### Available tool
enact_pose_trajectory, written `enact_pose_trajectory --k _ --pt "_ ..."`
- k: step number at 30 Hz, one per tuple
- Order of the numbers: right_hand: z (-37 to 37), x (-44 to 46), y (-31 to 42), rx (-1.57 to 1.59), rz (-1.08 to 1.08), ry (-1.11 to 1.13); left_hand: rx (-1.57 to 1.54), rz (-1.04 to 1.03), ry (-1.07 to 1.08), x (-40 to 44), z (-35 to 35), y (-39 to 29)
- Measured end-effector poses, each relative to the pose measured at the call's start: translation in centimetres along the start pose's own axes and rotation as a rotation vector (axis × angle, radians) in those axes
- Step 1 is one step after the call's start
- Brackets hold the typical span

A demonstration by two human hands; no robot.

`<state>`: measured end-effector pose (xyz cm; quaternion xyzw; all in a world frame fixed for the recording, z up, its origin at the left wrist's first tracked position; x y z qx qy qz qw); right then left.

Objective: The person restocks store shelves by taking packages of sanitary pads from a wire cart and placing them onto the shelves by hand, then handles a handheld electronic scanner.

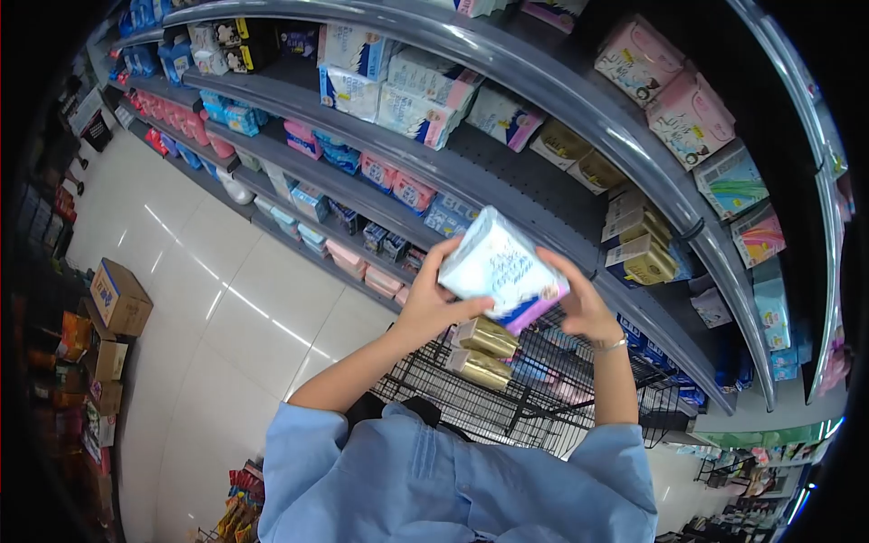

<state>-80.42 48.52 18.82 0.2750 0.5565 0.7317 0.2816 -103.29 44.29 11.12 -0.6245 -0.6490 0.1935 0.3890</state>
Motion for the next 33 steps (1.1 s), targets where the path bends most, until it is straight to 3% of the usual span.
enact_pose_trajectory --k 1,2,4,6,7,10,12,14,16,19,20,22,24,26,29,30,33 --pt "-0.4 1.4 1.2 -0.191 -0.093 -0.112 -0.006 -0.008 -0.018 1.5 -0.2 0.1" --pt "0.4 3.1 1.2 -0.465 -0.05 -0.238 0.038 -0.057 -0.002 3.3 -0.1 0.6" --pt "2.1 6.6 2.0 -0.4 -0.021 -0.344 0.45 -0.282 -0.108 6.5 -0.4 -1.2" --pt "5.3 10.2 -0.2 -0.567 0.049 -0.432 0.66 -0.429 -0.257 6.9 -0.2 -1.5" --pt "6.6 11.9 -1.1 -0.632 0.062 -0.442 0.684 -0.452 -0.227 5.8 -0.1 -1.4" --pt "9.6 16.7 -5.1 -0.713 0.102 -0.425 0.631 -0.298 -0.063 -0.8 1.8 1.6" --pt "9.9 18.7 -6.9 -0.928 0.19 -0.469 0.687 -0.191 0.02 -5.5 3.1 4.1" --pt "8.5 19.5 -7.1 -1.186 0.252 -0.633 0.549 0.065 -0.003 -8.1 4.3 7.7" --pt "6.3 18.6 -5.2 -1.331 0.221 -0.764 0.549 0.151 -0.09 -8.4 4.2 10.8" --pt "3.1 11.4 -3.6 -1.204 0.384 -0.971 0.443 0.291 -0.175 -7.9 4.6 14.8" --pt "2.3 7.1 -4.3 -0.954 0.41 -0.951 0.388 0.341 -0.201 -7.7 4.8 16.1" --pt "-1.0 -3.1 -9.5 -0.64 0.213 -0.986 0.308 0.392 -0.222 -6.7 5.0 17.4" --pt "-4.9 -10.6 -17.6 -0.18 -0.141 -1.029 0.223 0.407 -0.216 -5.6 4.9 18.1" --pt "-8.0 -11.5 -20.2 0.141 -0.303 -0.926 0.13 0.412 -0.199 -4.4 4.6 18.5" --pt "-9.0 -7.9 -22.7 0.242 -0.196 -0.81 0.0 0.431 -0.171 -3.1 4.0 18.9" --pt "-9.6 -7.2 -25.1 0.464 -0.132 -0.875 -0.037 0.439 -0.165 -2.8 4.1 19.1" --pt "-10.0 -5.8 -26.0 0.58 -0.101 -0.98 -0.053 0.367 -0.137 -2.8 5.6 21.9"
Point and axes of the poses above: each hand's wrist, its own x-axis towards the middle knuckle, its own z-axis out of the back of the hand, y = z × x, the point moved 2 cm from there along x, towards the middle knuckle, and after that the axes turned 8 degrees about -x, right-handed, at the moved point
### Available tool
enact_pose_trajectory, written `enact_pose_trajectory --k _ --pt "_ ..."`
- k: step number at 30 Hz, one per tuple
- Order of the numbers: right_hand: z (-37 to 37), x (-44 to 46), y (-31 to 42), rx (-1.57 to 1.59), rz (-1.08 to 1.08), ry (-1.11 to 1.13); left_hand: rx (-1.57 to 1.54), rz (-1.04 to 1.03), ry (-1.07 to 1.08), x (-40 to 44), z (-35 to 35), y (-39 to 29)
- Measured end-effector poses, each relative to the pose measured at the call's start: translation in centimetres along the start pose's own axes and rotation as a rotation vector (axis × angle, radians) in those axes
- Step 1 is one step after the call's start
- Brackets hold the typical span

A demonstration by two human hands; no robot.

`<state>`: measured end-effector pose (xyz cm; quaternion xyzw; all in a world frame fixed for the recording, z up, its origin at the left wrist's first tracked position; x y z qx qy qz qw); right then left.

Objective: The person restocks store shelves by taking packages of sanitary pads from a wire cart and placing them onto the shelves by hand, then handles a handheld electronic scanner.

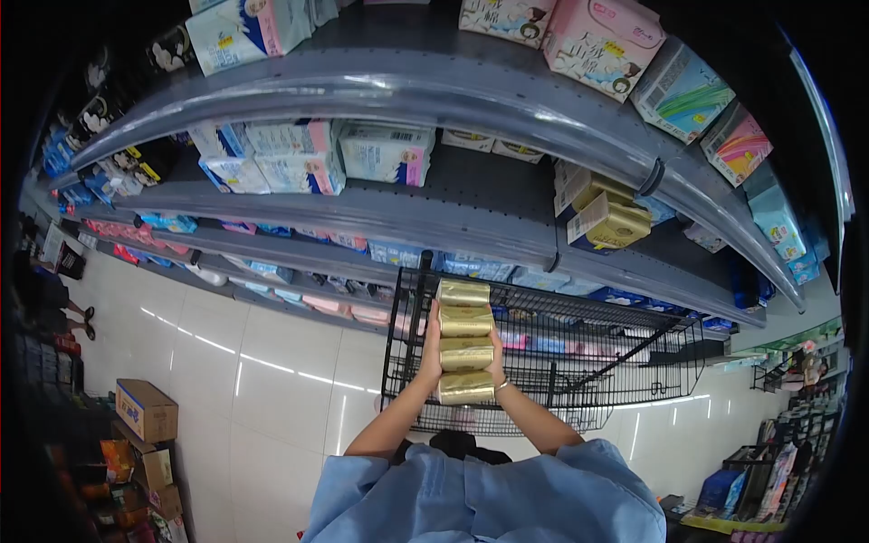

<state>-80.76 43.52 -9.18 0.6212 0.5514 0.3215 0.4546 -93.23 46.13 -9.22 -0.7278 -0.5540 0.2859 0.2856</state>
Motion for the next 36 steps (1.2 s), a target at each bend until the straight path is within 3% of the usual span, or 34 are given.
enact_pose_trajectory --k 5,7,8,10,11,13,15,16,19,22,25,29,32,35,36 --pt "-2.2 -1.9 3.3 0.009 0.071 -0.012 -0.194 0.119 0.001 -2.3 -2.1 -2.6" --pt "-2.0 -3.7 4.5 -0.146 0.174 0.07 -0.068 0.029 0.038 -3.9 -3.7 -4.3" --pt "-3.7 -4.7 7.3 0.065 0.058 0.07 -0.096 0.014 0.067 -4.8 -5.2 -5.8" --pt "-6.4 -5.9 13.0 -0.044 0.165 0.1 -0.159 0.013 0.065 -6.1 -8.7 -9.7" --pt "-7.8 -5.6 15.4 0.112 0.145 0.122 -0.188 0.003 0.072 -5.7 -10.5 -11.9" --pt "-8.7 -2.6 18.6 0.041 0.207 0.191 0.089 -0.216 0.162 -3.3 -13.4 -15.7" --pt "-9.2 2.1 19.9 0.18 0.058 0.195 0.136 -0.207 0.132 -0.3 -16.5 -19.5" --pt "-10.6 3.4 22.0 0.258 0.01 0.207 -0.166 0.07 0.068 2.2 -17.5 -20.7" --pt "-13.9 7.1 27.4 0.401 -0.121 0.232 -0.082 0.021 0.107 6.9 -20.5 -24.4" --pt "-14.8 12.1 27.2 0.265 0.053 0.19 -0.017 0.075 -0.089 11.0 -21.2 -26.0" --pt "-15.1 16.7 24.8 0.229 0.048 0.194 -0.013 0.118 -0.129 15.3 -18.8 -25.9" --pt "-12.5 25.2 16.6 0.225 0.056 0.048 -0.051 0.117 -0.125 19.7 -15.0 -24.2" --pt "-12.6 22.2 19.9 0.008 0.193 -0.266 -0.076 0.089 -0.113 22.4 -12.6 -22.4" --pt "-11.6 19.2 20.6 0.207 0.387 -0.421 -0.131 0.02 -0.065 23.4 -9.9 -20.3" --pt "-10.9 17.2 20.9 0.077 0.355 -0.483 -0.13 -0.012 -0.031 23.0 -9.3 -19.9"
Point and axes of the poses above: each hand's wrist, its own x-axis towards the middle knuckle, its own z-axis out of the back of the hand, y = z × x, the point moved 2 cm from there along x, towards the middle knuckle, and after that the axes turned 8 degrees about -x, right-handed, at the moved point
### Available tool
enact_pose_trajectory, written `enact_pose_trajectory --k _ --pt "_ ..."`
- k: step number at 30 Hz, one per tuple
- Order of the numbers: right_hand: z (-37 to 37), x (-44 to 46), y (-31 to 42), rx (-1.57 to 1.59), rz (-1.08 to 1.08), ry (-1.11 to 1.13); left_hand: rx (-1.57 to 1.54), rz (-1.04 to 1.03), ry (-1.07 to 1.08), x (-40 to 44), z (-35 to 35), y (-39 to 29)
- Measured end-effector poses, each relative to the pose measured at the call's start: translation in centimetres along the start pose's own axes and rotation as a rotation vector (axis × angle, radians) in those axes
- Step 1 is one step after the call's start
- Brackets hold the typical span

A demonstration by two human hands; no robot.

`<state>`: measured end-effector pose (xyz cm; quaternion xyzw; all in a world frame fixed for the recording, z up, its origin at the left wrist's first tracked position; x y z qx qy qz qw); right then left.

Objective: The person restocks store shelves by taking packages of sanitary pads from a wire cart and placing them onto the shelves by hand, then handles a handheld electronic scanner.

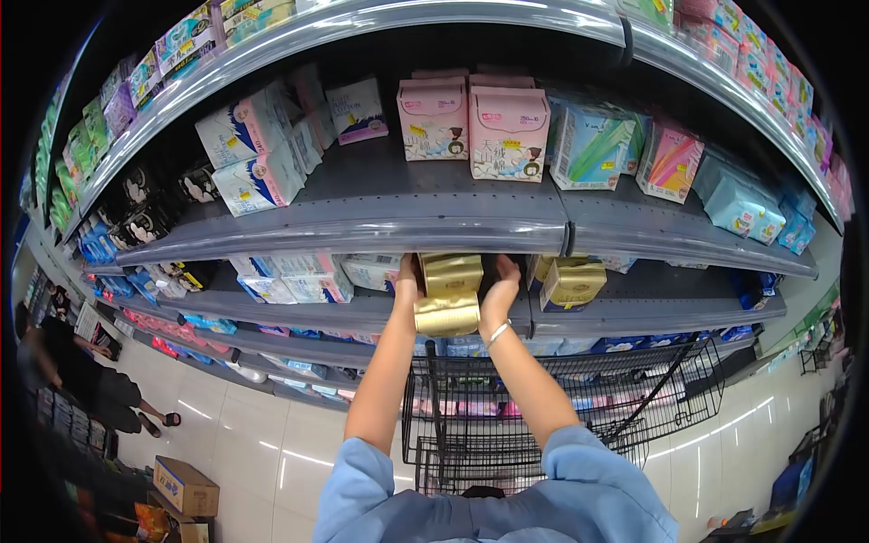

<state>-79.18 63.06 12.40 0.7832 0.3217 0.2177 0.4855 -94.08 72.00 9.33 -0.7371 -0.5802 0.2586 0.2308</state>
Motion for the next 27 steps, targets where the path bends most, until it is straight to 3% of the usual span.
enact_pose_trajectory --k 3,5,7,8,12,16,19,21,23,25,27 --pt "1.7 -3.8 1.7 0.101 -0.077 0.03 -0.072 -0.154 0.107 -4.7 -2.5 0.5" --pt "0.8 -4.4 0.6 0.17 -0.14 0.049 0.224 -0.456 0.147 -3.6 -0.9 1.7" --pt "0.4 -4.4 2.3 0.134 -0.148 0.088 -0.062 -0.233 0.014 -3.6 -1.0 1.7" --pt "-0.1 -4.5 3.5 0.114 -0.127 0.115 -0.108 -0.261 -0.064 -4.2 -1.7 1.7" --pt "0.7 -3.8 3.7 0.052 -0.151 0.222 -0.115 -0.223 -0.033 -4.2 -0.8 1.6" --pt "4.2 -1.4 2.9 0.092 -0.432 0.217 0.691 -0.504 -0.882 -6.6 -4.6 2.4" --pt "6.2 0.6 4.7 0.152 -0.4 0.17 0.164 -0.379 -0.318 -5.9 -7.6 4.1" --pt "7.0 1.5 6.6 0.232 -0.277 0.183 0.158 -0.392 -0.26 -5.3 -9.5 4.9" --pt "6.6 2.8 6.5 0.296 -0.253 0.04 0.145 -0.346 -0.216 -5.2 -10.1 5.5" --pt "5.8 2.2 6.7 0.179 -0.055 0.059 0.13 -0.249 -0.187 -6.0 -10.0 4.9" --pt "4.8 1.9 6.4 0.225 -0.097 0.045 0.102 -0.202 -0.16 -5.8 -9.6 4.8"
Point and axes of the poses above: each hand's wrist, its own x-axis towards the middle knuckle, its own z-axis out of the back of the hand, y = z × x, the point moved 2 cm from there along x, towards the middle knuckle, and after that the axes turned 8 degrees about -x, right-handed, at the moved point
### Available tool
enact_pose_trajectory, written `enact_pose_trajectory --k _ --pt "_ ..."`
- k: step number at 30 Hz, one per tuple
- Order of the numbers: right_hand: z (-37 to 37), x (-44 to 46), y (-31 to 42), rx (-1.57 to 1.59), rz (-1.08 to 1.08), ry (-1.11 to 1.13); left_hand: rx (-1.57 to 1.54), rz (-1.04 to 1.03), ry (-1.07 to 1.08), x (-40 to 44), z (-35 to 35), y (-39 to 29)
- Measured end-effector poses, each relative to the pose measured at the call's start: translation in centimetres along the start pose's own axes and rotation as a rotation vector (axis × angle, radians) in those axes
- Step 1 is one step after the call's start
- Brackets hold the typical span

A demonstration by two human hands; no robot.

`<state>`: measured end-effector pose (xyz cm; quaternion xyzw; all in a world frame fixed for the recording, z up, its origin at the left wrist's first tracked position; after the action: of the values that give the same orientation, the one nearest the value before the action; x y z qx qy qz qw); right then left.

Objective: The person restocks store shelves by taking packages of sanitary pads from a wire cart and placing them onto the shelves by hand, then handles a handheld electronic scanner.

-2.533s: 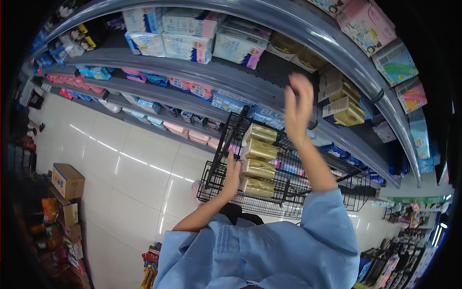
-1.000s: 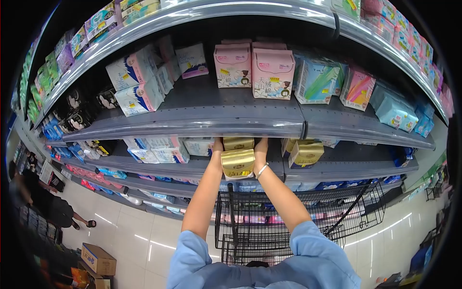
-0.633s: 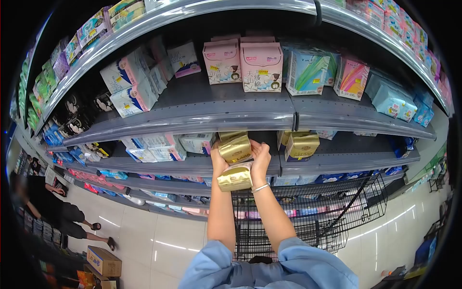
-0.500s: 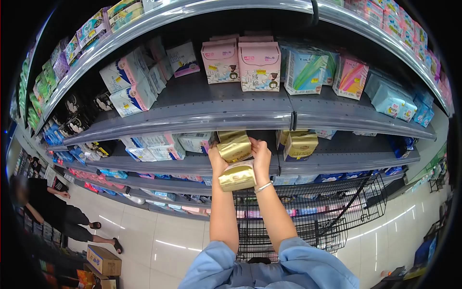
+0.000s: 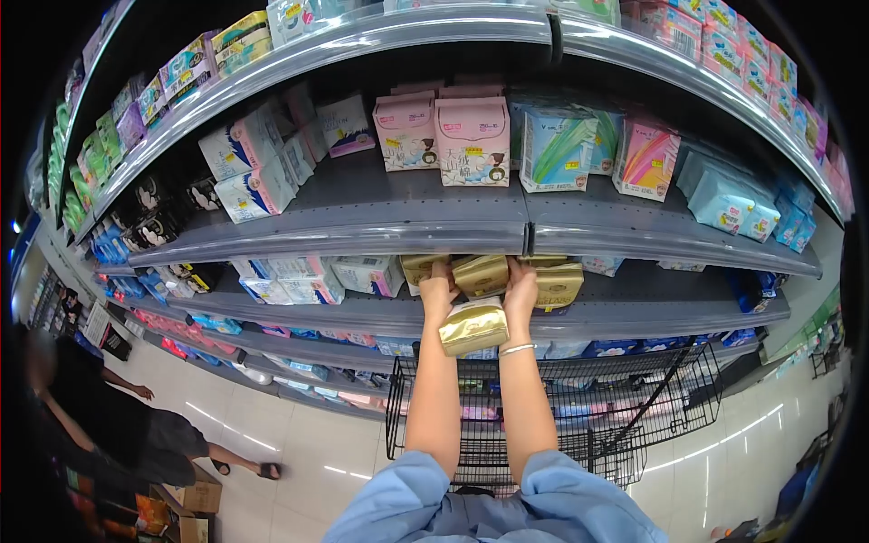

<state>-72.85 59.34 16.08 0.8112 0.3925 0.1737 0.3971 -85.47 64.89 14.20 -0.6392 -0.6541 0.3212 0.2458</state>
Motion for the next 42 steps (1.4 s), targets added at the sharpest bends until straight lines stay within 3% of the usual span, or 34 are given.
enact_pose_trajectory --k 2,5,7,12,16,24,25,26,28,35,36,37,38,39,40,42 --pt "0.1 0.5 -1.0 -0.198 0.051 -0.053 0.071 0.129 0.02 0.5 1.6 -0.1" --pt "0.7 1.6 -2.9 -0.244 -0.048 -0.037 0.135 0.086 -0.033 0.6 1.9 -0.6" --pt "0.2 1.9 -3.5 -0.12 -0.041 -0.015 0.25 -0.015 -0.156 -0.2 2.0 -1.0" --pt "-0.9 2.0 -3.7 0.01 -0.124 0.124 0.286 -0.012 -0.124 -1.3 1.8 -0.7" --pt "-0.5 2.0 -3.5 -0.419 0.041 0.176 0.192 0.047 -0.077 0.4 2.5 0.7" --pt "-3.0 6.0 -5.3 -0.46 0.22 -0.109 0.268 -0.101 -0.39 -0.1 2.5 -0.1" --pt "-3.0 7.0 -5.3 -0.847 0.475 0.04 0.228 -0.113 -0.407 0.0 2.4 -0.2" --pt "-3.0 7.9 -5.8 -0.922 0.544 0.062 0.189 -0.122 -0.424 0.1 2.3 -0.2" --pt "-3.9 8.0 -5.6 -0.899 0.458 0.057 0.137 -0.134 -0.428 -0.1 2.1 -0.1" --pt "-3.6 4.5 -4.3 -0.264 -0.381 -0.204 -0.007 0.019 -0.25 -0.1 2.1 0.1" --pt "-3.4 2.7 -3.9 0.035 -0.277 -0.04 -0.008 0.066 -0.206 -0.4 2.3 0.0" --pt "-2.5 2.1 -3.9 -0.096 -0.132 -0.021 0.032 0.12 -0.145 -0.2 2.6 0.0" --pt "-1.8 0.7 -3.4 -0.185 -0.151 -0.16 0.098 0.174 -0.107 -1.2 2.2 -0.9" --pt "-0.3 0.5 -4.4 -0.296 -0.204 -0.141 0.12 0.223 -0.048 -1.6 2.0 -1.4" --pt "-0.5 -1.9 -2.8 -0.158 -0.25 -0.134 0.144 0.275 0.006 -1.6 2.3 -1.6" --pt "-0.1 -4.2 -1.7 -0.064 -0.303 0.063 0.266 0.427 0.142 -1.9 1.6 -2.9"
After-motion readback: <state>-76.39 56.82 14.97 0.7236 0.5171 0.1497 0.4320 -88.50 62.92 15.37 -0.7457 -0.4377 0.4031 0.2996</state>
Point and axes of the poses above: each hand's wrist, its own x-axis towards the middle knuckle, its own z-axis out of the back of the hand, y = z × x, the point moved 2 cm from there along x, towards the middle knuckle, and after that the axes turned 8 degrees about -x, right-handed, at the moved point
